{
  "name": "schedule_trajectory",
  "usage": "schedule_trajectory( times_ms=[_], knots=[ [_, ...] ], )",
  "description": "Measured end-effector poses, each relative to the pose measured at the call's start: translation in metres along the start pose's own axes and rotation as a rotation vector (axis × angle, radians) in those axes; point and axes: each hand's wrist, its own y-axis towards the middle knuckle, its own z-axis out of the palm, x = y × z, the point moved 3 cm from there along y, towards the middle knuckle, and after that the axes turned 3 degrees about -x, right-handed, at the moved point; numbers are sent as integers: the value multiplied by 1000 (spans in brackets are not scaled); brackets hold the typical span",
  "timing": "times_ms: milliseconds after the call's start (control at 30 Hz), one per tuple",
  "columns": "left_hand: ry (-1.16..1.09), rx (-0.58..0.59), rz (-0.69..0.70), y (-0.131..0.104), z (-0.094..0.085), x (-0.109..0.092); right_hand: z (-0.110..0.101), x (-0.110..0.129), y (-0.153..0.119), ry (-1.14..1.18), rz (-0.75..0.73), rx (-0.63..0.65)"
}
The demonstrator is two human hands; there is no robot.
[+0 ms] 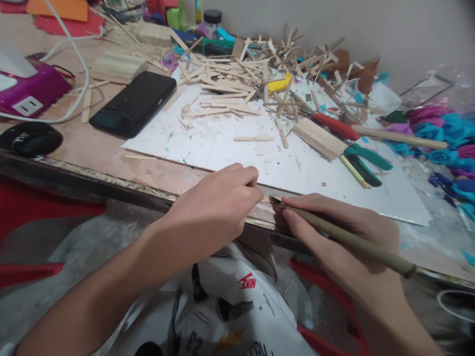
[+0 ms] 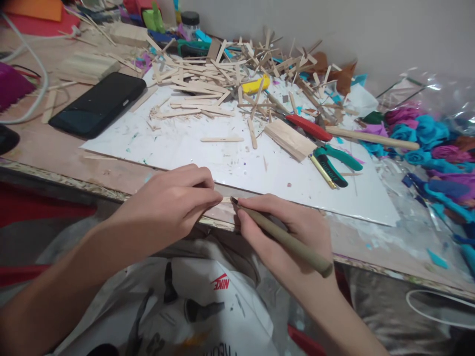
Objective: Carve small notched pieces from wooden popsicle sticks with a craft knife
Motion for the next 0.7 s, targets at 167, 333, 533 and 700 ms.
schedule_trajectory(
  times_ms=[167, 333, 533, 700],
  knots=[
    [12, -2, 2, -1, 0, -2, 1, 0, 0, -2, -39, 8],
    [37, 4, -27, -2, 2, -3, 2, 5, 1, 44, -51, 35],
    [-5, -4, -21, -1, 0, -2, -1, 2, 1, 112, 60, 0],
    [-37, 23, -13, 1, -2, -2, -6, -1, 3, 200, 216, -90]
  ],
)
